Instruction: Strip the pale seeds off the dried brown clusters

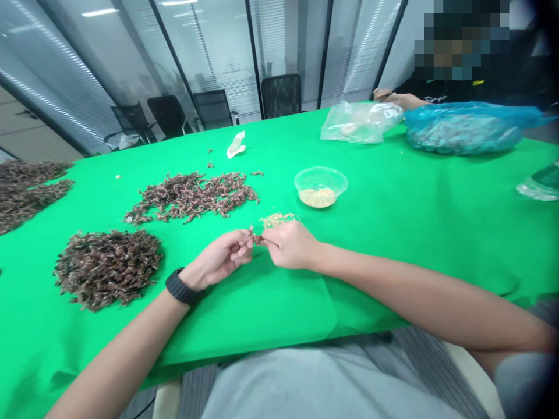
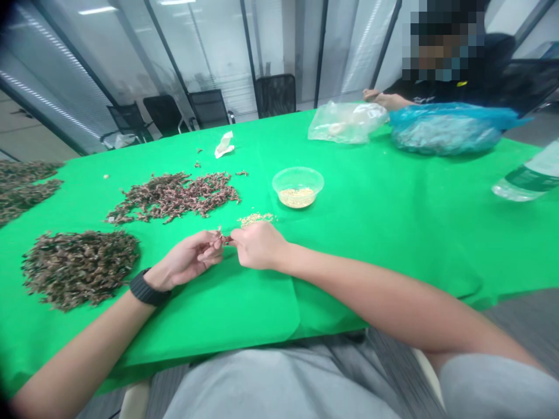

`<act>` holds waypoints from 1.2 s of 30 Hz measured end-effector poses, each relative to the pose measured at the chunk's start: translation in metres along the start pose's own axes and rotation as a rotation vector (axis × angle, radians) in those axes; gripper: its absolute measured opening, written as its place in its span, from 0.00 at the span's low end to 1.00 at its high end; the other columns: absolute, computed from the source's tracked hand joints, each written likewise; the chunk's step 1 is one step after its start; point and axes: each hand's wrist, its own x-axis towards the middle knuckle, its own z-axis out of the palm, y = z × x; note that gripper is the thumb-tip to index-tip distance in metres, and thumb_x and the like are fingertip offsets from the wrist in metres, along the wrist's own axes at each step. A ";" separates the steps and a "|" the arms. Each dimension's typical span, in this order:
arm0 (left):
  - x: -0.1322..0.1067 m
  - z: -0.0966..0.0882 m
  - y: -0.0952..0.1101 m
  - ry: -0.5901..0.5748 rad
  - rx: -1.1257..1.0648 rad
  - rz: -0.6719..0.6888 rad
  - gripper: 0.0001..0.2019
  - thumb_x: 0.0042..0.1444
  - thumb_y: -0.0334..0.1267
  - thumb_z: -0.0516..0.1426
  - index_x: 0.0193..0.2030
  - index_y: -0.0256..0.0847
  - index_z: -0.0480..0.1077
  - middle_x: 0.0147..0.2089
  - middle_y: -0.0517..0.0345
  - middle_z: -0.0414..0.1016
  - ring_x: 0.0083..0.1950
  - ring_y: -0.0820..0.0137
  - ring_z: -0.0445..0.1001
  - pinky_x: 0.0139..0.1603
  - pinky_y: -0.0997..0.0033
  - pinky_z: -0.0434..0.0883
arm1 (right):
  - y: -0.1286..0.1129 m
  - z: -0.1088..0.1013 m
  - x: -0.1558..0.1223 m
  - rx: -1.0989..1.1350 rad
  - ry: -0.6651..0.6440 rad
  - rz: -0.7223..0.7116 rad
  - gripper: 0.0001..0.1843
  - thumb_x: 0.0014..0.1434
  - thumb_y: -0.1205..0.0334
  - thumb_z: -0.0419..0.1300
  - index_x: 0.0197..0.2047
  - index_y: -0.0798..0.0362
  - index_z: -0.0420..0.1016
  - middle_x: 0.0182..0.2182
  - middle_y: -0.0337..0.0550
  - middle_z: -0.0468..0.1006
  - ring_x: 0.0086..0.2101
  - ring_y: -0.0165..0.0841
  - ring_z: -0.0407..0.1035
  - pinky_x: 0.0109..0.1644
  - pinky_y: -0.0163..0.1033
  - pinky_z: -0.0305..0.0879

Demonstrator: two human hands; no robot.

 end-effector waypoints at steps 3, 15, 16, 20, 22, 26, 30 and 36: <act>0.001 0.003 -0.002 0.028 0.026 0.044 0.07 0.52 0.32 0.58 0.24 0.37 0.70 0.20 0.64 0.57 0.21 0.79 0.50 0.23 0.75 0.54 | -0.002 0.002 0.000 0.040 0.018 0.011 0.14 0.63 0.63 0.55 0.28 0.55 0.75 0.25 0.48 0.79 0.26 0.34 0.67 0.31 0.39 0.49; -0.003 0.015 0.000 0.080 -0.005 0.133 0.06 0.56 0.33 0.59 0.28 0.35 0.71 0.22 0.63 0.60 0.23 0.79 0.56 0.24 0.78 0.57 | -0.005 0.003 0.001 0.283 0.151 0.085 0.18 0.60 0.65 0.58 0.19 0.55 0.64 0.17 0.38 0.67 0.21 0.27 0.56 0.29 0.36 0.45; -0.003 0.015 0.000 0.077 -0.021 0.128 0.06 0.56 0.33 0.60 0.29 0.34 0.71 0.23 0.63 0.61 0.23 0.79 0.56 0.24 0.78 0.57 | -0.005 0.002 0.001 0.290 0.155 0.086 0.18 0.60 0.65 0.58 0.19 0.54 0.64 0.17 0.37 0.66 0.21 0.27 0.56 0.29 0.36 0.45; -0.003 0.016 0.002 0.076 -0.056 0.122 0.06 0.55 0.34 0.62 0.31 0.34 0.70 0.24 0.63 0.60 0.24 0.79 0.56 0.24 0.78 0.58 | -0.005 0.002 0.001 0.304 0.160 0.086 0.17 0.60 0.64 0.58 0.20 0.54 0.64 0.17 0.37 0.66 0.22 0.27 0.56 0.29 0.36 0.46; -0.004 0.016 0.003 0.068 -0.059 0.126 0.06 0.55 0.34 0.62 0.31 0.35 0.69 0.25 0.64 0.60 0.24 0.80 0.57 0.25 0.78 0.58 | -0.004 0.002 0.001 0.312 0.167 0.084 0.18 0.61 0.64 0.58 0.20 0.54 0.65 0.18 0.37 0.66 0.22 0.27 0.56 0.30 0.36 0.46; -0.006 0.016 0.003 0.043 -0.026 0.166 0.07 0.56 0.35 0.62 0.32 0.35 0.70 0.25 0.63 0.64 0.24 0.79 0.58 0.27 0.78 0.60 | -0.003 0.002 0.001 0.345 0.212 0.070 0.18 0.62 0.63 0.58 0.20 0.54 0.65 0.18 0.36 0.66 0.22 0.27 0.56 0.30 0.35 0.47; -0.008 0.015 0.001 0.011 0.019 0.282 0.07 0.55 0.35 0.65 0.33 0.37 0.71 0.25 0.63 0.68 0.24 0.79 0.60 0.29 0.77 0.61 | -0.005 0.000 0.000 0.387 0.284 0.015 0.17 0.63 0.64 0.58 0.22 0.54 0.67 0.18 0.36 0.67 0.22 0.26 0.57 0.30 0.34 0.49; -0.011 0.014 -0.001 -0.006 0.077 0.364 0.09 0.51 0.36 0.69 0.32 0.37 0.74 0.25 0.62 0.71 0.24 0.79 0.64 0.29 0.77 0.61 | -0.011 -0.002 -0.003 0.432 0.350 -0.084 0.14 0.65 0.64 0.58 0.26 0.55 0.72 0.20 0.37 0.71 0.23 0.25 0.62 0.29 0.32 0.54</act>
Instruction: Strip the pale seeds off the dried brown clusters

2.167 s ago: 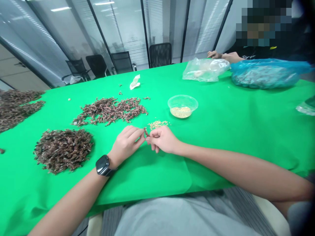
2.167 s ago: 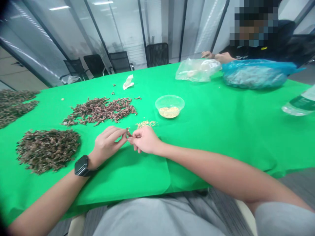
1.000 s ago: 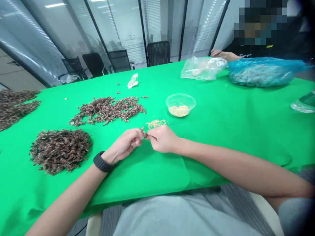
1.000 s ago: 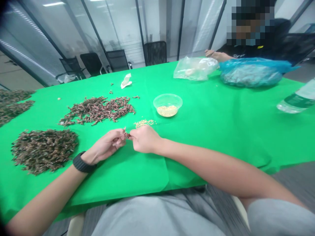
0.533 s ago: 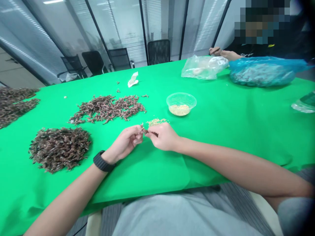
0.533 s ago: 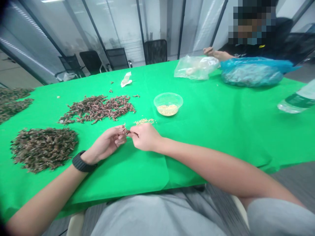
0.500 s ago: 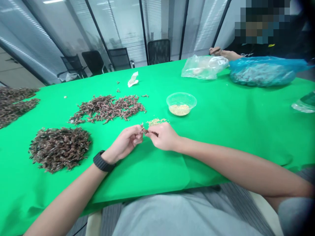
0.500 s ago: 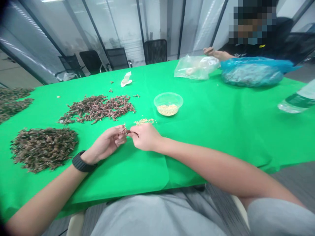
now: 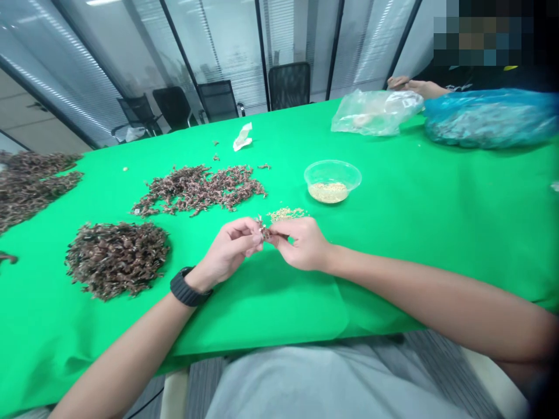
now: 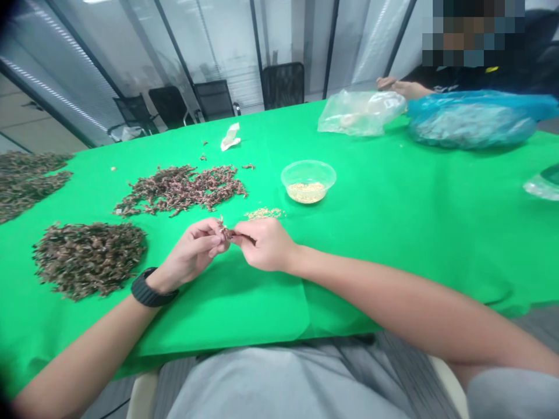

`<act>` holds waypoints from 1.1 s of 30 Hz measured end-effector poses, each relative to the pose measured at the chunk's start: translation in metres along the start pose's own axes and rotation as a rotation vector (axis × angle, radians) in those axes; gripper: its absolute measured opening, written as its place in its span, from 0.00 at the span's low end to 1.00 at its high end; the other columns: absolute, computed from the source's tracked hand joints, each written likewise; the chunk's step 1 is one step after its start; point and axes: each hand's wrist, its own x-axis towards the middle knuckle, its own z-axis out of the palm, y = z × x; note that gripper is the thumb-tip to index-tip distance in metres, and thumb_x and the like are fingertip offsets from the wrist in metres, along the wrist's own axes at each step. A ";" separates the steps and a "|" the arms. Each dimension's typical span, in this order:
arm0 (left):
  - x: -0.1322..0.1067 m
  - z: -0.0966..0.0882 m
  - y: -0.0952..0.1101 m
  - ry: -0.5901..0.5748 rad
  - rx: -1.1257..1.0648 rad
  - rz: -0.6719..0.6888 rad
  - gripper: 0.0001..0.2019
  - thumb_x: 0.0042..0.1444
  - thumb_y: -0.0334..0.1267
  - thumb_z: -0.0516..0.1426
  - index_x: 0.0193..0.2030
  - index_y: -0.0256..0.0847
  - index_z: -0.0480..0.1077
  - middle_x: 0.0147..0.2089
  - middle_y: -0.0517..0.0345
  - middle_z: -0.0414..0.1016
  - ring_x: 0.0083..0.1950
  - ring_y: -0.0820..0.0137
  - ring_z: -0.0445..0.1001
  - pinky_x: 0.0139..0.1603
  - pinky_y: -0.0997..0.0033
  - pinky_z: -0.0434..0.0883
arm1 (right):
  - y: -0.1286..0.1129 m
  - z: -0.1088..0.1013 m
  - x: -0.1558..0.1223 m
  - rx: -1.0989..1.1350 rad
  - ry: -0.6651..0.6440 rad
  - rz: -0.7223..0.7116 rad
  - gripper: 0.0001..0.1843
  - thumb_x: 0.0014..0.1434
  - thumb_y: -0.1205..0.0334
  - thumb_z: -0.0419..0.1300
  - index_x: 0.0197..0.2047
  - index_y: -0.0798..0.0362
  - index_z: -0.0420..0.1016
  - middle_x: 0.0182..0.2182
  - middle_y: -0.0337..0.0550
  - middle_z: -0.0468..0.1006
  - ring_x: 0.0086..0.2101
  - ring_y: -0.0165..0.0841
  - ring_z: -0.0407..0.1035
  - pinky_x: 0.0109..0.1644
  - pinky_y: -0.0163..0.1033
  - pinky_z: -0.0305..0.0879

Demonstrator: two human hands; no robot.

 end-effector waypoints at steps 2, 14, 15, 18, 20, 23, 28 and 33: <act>-0.001 0.001 0.001 -0.004 0.013 0.006 0.09 0.50 0.37 0.69 0.31 0.37 0.74 0.25 0.61 0.73 0.24 0.78 0.65 0.27 0.78 0.61 | -0.002 0.000 -0.001 0.006 -0.003 -0.006 0.14 0.65 0.65 0.57 0.27 0.55 0.73 0.21 0.38 0.73 0.23 0.26 0.64 0.30 0.32 0.55; -0.010 0.005 0.005 -0.138 -0.003 0.097 0.08 0.50 0.37 0.70 0.30 0.38 0.76 0.24 0.59 0.75 0.23 0.77 0.69 0.28 0.76 0.66 | -0.018 -0.003 -0.006 0.063 0.058 -0.146 0.09 0.66 0.67 0.56 0.32 0.53 0.73 0.24 0.39 0.78 0.24 0.27 0.69 0.30 0.31 0.63; -0.010 0.006 0.006 -0.157 -0.003 0.104 0.08 0.50 0.38 0.70 0.29 0.38 0.76 0.24 0.59 0.75 0.24 0.76 0.70 0.29 0.76 0.67 | -0.019 -0.004 -0.006 0.067 0.051 -0.150 0.09 0.66 0.67 0.56 0.32 0.53 0.73 0.24 0.39 0.78 0.24 0.27 0.69 0.30 0.31 0.63; -0.012 0.008 0.009 -0.171 0.028 0.101 0.11 0.49 0.42 0.71 0.28 0.38 0.76 0.23 0.58 0.74 0.25 0.73 0.72 0.32 0.73 0.69 | -0.023 -0.006 -0.006 0.070 0.028 -0.156 0.10 0.66 0.67 0.55 0.31 0.52 0.71 0.23 0.39 0.76 0.23 0.27 0.68 0.29 0.32 0.62; -0.014 0.010 0.011 -0.156 0.065 0.088 0.13 0.48 0.45 0.71 0.27 0.39 0.76 0.22 0.58 0.73 0.26 0.71 0.73 0.32 0.71 0.69 | -0.026 -0.007 -0.007 0.077 0.023 -0.160 0.10 0.66 0.67 0.56 0.32 0.52 0.71 0.23 0.39 0.76 0.23 0.27 0.68 0.28 0.32 0.62; -0.017 0.011 0.012 -0.152 0.110 0.066 0.13 0.49 0.46 0.70 0.26 0.40 0.76 0.21 0.58 0.73 0.25 0.71 0.72 0.34 0.68 0.70 | -0.028 -0.008 -0.007 0.084 0.012 -0.157 0.09 0.66 0.67 0.55 0.33 0.52 0.72 0.24 0.39 0.77 0.24 0.27 0.68 0.29 0.33 0.62; -0.018 0.010 0.013 -0.149 0.140 0.073 0.12 0.49 0.46 0.70 0.26 0.41 0.77 0.20 0.58 0.73 0.25 0.71 0.71 0.34 0.68 0.69 | -0.029 -0.008 -0.008 0.062 0.003 -0.152 0.10 0.67 0.65 0.54 0.33 0.51 0.72 0.24 0.40 0.77 0.24 0.28 0.69 0.29 0.33 0.63; -0.019 0.012 0.015 -0.155 0.151 0.100 0.10 0.50 0.44 0.70 0.27 0.42 0.77 0.22 0.58 0.74 0.24 0.72 0.70 0.33 0.69 0.69 | -0.031 -0.008 -0.007 0.088 0.013 -0.159 0.10 0.66 0.67 0.55 0.33 0.51 0.74 0.24 0.40 0.77 0.24 0.27 0.69 0.29 0.33 0.64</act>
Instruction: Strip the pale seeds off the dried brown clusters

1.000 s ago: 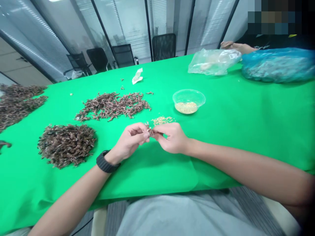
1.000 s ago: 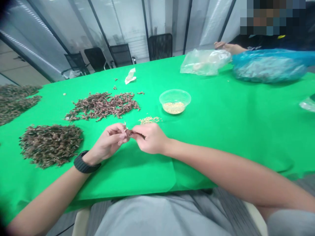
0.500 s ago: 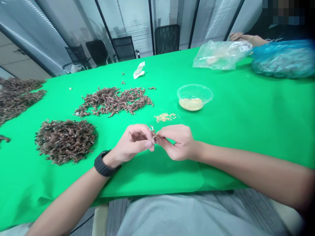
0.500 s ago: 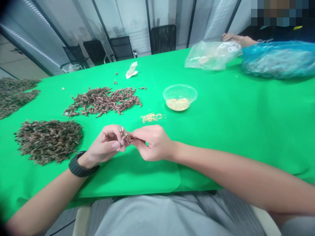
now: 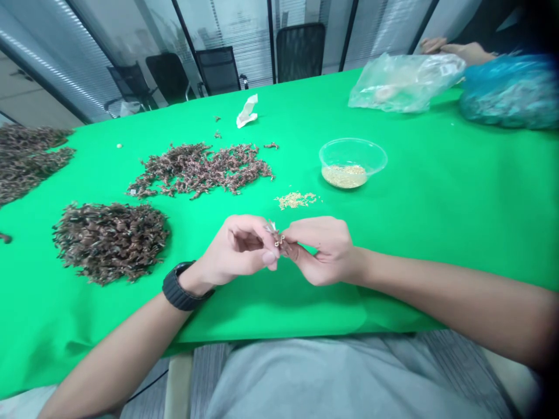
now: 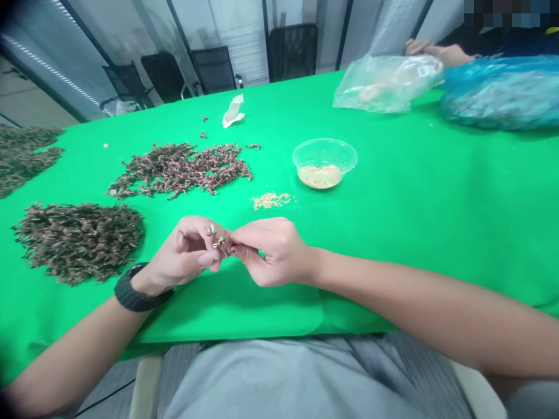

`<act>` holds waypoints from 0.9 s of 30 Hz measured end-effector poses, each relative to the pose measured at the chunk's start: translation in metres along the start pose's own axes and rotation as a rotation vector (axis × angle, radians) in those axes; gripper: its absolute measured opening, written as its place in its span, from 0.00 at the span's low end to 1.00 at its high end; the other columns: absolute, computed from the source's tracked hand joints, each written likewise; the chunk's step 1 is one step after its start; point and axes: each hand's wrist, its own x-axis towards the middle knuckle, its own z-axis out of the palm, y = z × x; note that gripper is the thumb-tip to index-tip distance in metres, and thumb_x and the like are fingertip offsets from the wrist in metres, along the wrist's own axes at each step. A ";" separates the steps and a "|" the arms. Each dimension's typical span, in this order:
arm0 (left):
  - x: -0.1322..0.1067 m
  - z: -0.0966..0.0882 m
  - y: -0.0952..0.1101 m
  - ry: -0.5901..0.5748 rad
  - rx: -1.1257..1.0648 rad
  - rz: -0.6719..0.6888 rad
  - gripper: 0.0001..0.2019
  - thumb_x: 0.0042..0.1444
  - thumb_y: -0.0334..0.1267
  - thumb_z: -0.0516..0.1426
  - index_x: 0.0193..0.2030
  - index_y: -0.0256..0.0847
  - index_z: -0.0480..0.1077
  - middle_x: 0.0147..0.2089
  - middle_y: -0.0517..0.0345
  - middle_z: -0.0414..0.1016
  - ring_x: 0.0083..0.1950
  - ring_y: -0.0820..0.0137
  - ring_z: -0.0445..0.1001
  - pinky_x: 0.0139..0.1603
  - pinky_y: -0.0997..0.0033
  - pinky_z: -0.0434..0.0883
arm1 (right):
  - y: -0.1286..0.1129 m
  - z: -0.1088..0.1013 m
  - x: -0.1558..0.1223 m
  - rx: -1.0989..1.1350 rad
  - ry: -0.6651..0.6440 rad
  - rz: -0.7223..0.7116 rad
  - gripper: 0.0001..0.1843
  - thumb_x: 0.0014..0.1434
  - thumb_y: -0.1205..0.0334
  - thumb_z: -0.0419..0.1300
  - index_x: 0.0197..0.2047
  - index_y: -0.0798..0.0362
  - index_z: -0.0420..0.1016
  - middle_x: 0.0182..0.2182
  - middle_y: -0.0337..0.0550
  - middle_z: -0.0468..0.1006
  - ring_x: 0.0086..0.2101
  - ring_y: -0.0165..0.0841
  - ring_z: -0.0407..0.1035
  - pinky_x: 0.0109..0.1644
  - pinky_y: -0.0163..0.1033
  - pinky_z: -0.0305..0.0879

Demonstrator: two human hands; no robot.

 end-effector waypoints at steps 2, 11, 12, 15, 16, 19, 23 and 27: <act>0.000 0.000 0.001 -0.007 0.000 0.007 0.09 0.51 0.42 0.69 0.27 0.42 0.77 0.23 0.58 0.74 0.24 0.73 0.70 0.32 0.70 0.69 | 0.000 0.000 0.000 -0.001 0.000 -0.002 0.10 0.66 0.67 0.55 0.33 0.52 0.74 0.24 0.39 0.77 0.24 0.27 0.69 0.29 0.32 0.64; 0.000 0.001 0.002 -0.004 0.015 -0.027 0.12 0.50 0.44 0.70 0.25 0.41 0.76 0.24 0.57 0.75 0.24 0.73 0.69 0.27 0.72 0.67 | -0.001 0.000 0.000 -0.016 -0.008 0.001 0.10 0.66 0.66 0.54 0.33 0.51 0.73 0.23 0.39 0.76 0.23 0.28 0.68 0.29 0.33 0.64; 0.000 0.001 0.002 -0.007 0.012 -0.027 0.12 0.50 0.44 0.70 0.25 0.41 0.76 0.23 0.57 0.75 0.24 0.73 0.69 0.27 0.72 0.67 | -0.001 0.000 -0.001 -0.012 -0.006 0.000 0.10 0.66 0.67 0.54 0.33 0.51 0.73 0.23 0.39 0.76 0.23 0.28 0.68 0.29 0.33 0.64; 0.001 0.001 0.003 -0.014 -0.005 -0.031 0.12 0.51 0.43 0.70 0.25 0.40 0.76 0.23 0.57 0.75 0.23 0.73 0.69 0.28 0.73 0.67 | 0.000 0.000 -0.002 -0.006 -0.009 0.000 0.10 0.66 0.67 0.55 0.33 0.51 0.73 0.23 0.39 0.76 0.23 0.27 0.68 0.29 0.33 0.64; 0.001 0.002 0.003 -0.011 -0.006 -0.038 0.12 0.50 0.43 0.70 0.25 0.40 0.76 0.23 0.57 0.75 0.23 0.74 0.68 0.28 0.72 0.67 | 0.000 0.000 -0.002 -0.008 -0.014 0.005 0.10 0.66 0.67 0.54 0.33 0.51 0.73 0.23 0.39 0.76 0.23 0.27 0.68 0.29 0.33 0.64; 0.001 0.002 0.004 -0.001 0.004 -0.061 0.13 0.49 0.44 0.70 0.25 0.40 0.76 0.23 0.56 0.75 0.22 0.74 0.68 0.28 0.72 0.67 | 0.000 0.000 -0.002 -0.020 -0.029 0.024 0.11 0.67 0.66 0.53 0.33 0.50 0.73 0.23 0.38 0.76 0.23 0.28 0.68 0.30 0.33 0.64; 0.001 0.001 0.004 -0.013 0.009 -0.049 0.11 0.51 0.43 0.70 0.25 0.40 0.76 0.22 0.57 0.75 0.23 0.73 0.69 0.28 0.73 0.68 | 0.000 0.000 -0.001 -0.022 -0.026 0.013 0.11 0.67 0.66 0.53 0.33 0.50 0.73 0.23 0.38 0.76 0.23 0.27 0.68 0.29 0.33 0.64; 0.001 0.001 0.003 -0.018 -0.003 -0.044 0.11 0.51 0.42 0.69 0.26 0.40 0.76 0.24 0.57 0.76 0.22 0.74 0.68 0.28 0.72 0.68 | 0.000 -0.001 -0.001 -0.017 -0.022 0.010 0.11 0.67 0.66 0.54 0.33 0.50 0.73 0.23 0.38 0.75 0.24 0.27 0.68 0.29 0.33 0.63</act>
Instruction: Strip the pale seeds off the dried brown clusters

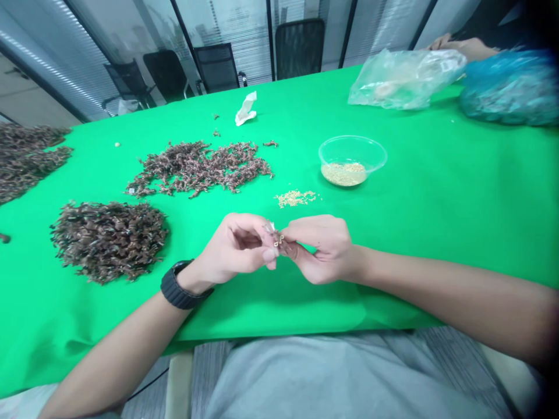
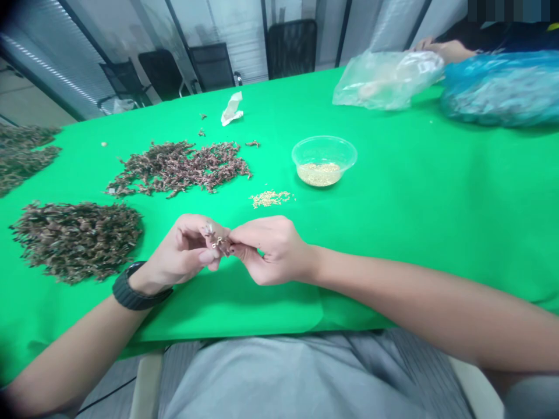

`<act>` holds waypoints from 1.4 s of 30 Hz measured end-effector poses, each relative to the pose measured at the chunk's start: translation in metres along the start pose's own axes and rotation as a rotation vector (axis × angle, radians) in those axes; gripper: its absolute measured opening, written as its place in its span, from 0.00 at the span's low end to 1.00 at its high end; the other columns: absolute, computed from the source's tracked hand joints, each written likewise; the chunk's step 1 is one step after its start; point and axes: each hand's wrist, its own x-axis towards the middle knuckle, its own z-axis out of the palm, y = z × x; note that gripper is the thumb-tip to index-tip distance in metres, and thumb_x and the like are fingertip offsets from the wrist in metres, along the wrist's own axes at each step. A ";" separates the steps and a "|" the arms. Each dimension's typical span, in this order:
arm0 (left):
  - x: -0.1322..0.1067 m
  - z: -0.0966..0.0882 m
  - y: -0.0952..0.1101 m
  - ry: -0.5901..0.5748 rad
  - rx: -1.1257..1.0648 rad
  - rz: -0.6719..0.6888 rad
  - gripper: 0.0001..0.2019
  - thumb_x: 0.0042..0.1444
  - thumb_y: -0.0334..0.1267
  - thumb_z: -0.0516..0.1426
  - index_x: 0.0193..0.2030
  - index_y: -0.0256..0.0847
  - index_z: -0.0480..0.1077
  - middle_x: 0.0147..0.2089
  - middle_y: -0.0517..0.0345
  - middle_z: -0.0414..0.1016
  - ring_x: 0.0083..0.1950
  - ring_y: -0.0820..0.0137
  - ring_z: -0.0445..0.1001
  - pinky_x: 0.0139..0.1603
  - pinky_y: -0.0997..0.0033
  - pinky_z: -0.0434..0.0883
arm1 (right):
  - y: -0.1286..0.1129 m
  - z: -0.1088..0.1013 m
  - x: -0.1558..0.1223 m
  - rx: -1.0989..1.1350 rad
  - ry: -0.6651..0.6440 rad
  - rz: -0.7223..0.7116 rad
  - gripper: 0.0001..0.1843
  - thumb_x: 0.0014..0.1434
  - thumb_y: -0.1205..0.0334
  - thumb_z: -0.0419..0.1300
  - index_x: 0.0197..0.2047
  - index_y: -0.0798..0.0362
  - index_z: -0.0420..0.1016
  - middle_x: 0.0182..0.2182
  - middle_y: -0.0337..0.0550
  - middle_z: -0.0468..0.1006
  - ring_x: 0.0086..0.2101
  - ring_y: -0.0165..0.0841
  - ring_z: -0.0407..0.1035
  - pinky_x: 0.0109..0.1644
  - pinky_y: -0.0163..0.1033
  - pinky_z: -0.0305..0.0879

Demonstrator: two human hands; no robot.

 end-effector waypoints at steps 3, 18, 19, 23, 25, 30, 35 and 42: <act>0.000 0.000 0.000 0.009 -0.002 -0.005 0.12 0.51 0.43 0.69 0.25 0.39 0.76 0.21 0.57 0.73 0.23 0.73 0.69 0.28 0.72 0.67 | 0.001 0.000 -0.001 -0.013 -0.022 0.012 0.11 0.67 0.65 0.53 0.33 0.50 0.73 0.24 0.39 0.76 0.24 0.28 0.68 0.30 0.33 0.63; 0.012 0.001 -0.006 0.232 -0.230 -0.162 0.10 0.51 0.38 0.68 0.33 0.36 0.73 0.22 0.62 0.70 0.22 0.78 0.61 0.27 0.76 0.59 | 0.040 0.005 -0.002 -0.250 0.058 -0.050 0.09 0.65 0.67 0.56 0.35 0.54 0.76 0.27 0.44 0.81 0.27 0.31 0.73 0.34 0.34 0.65; 0.012 0.001 -0.007 0.235 -0.224 -0.166 0.10 0.52 0.38 0.68 0.33 0.36 0.73 0.22 0.62 0.70 0.22 0.78 0.61 0.27 0.76 0.59 | 0.041 0.005 -0.002 -0.262 0.060 -0.062 0.09 0.65 0.67 0.56 0.35 0.54 0.76 0.26 0.44 0.80 0.27 0.31 0.72 0.33 0.34 0.64; 0.014 -0.001 -0.011 0.267 -0.171 -0.148 0.11 0.53 0.39 0.68 0.30 0.37 0.71 0.22 0.62 0.69 0.23 0.79 0.60 0.27 0.76 0.58 | 0.038 0.007 -0.002 -0.281 0.035 -0.018 0.11 0.66 0.66 0.55 0.32 0.55 0.74 0.23 0.42 0.78 0.25 0.30 0.70 0.32 0.34 0.60; 0.015 -0.002 -0.013 0.287 -0.140 -0.127 0.12 0.53 0.39 0.67 0.28 0.36 0.71 0.23 0.62 0.69 0.24 0.79 0.60 0.28 0.76 0.58 | 0.035 0.008 -0.002 -0.282 0.013 0.038 0.14 0.66 0.65 0.55 0.28 0.54 0.72 0.21 0.41 0.75 0.23 0.29 0.67 0.30 0.34 0.57; 0.016 -0.004 -0.017 0.348 0.000 -0.055 0.09 0.54 0.38 0.66 0.29 0.37 0.72 0.25 0.60 0.72 0.26 0.77 0.64 0.30 0.77 0.61 | 0.030 0.012 -0.002 -0.217 -0.025 0.197 0.18 0.65 0.63 0.55 0.22 0.53 0.66 0.18 0.37 0.69 0.20 0.26 0.60 0.27 0.35 0.50; 0.013 -0.003 -0.018 0.411 0.274 0.059 0.08 0.56 0.39 0.64 0.32 0.37 0.73 0.28 0.58 0.75 0.29 0.73 0.70 0.34 0.73 0.68 | 0.030 0.016 -0.004 -0.106 -0.031 0.298 0.18 0.64 0.64 0.57 0.22 0.54 0.65 0.17 0.36 0.68 0.20 0.25 0.58 0.27 0.34 0.49; 0.006 -0.007 -0.016 0.398 0.956 0.361 0.02 0.60 0.32 0.60 0.35 0.39 0.72 0.29 0.61 0.73 0.29 0.75 0.68 0.34 0.75 0.67 | 0.027 0.013 0.000 0.004 -0.093 0.380 0.20 0.63 0.62 0.58 0.19 0.54 0.63 0.16 0.35 0.67 0.19 0.24 0.57 0.26 0.34 0.48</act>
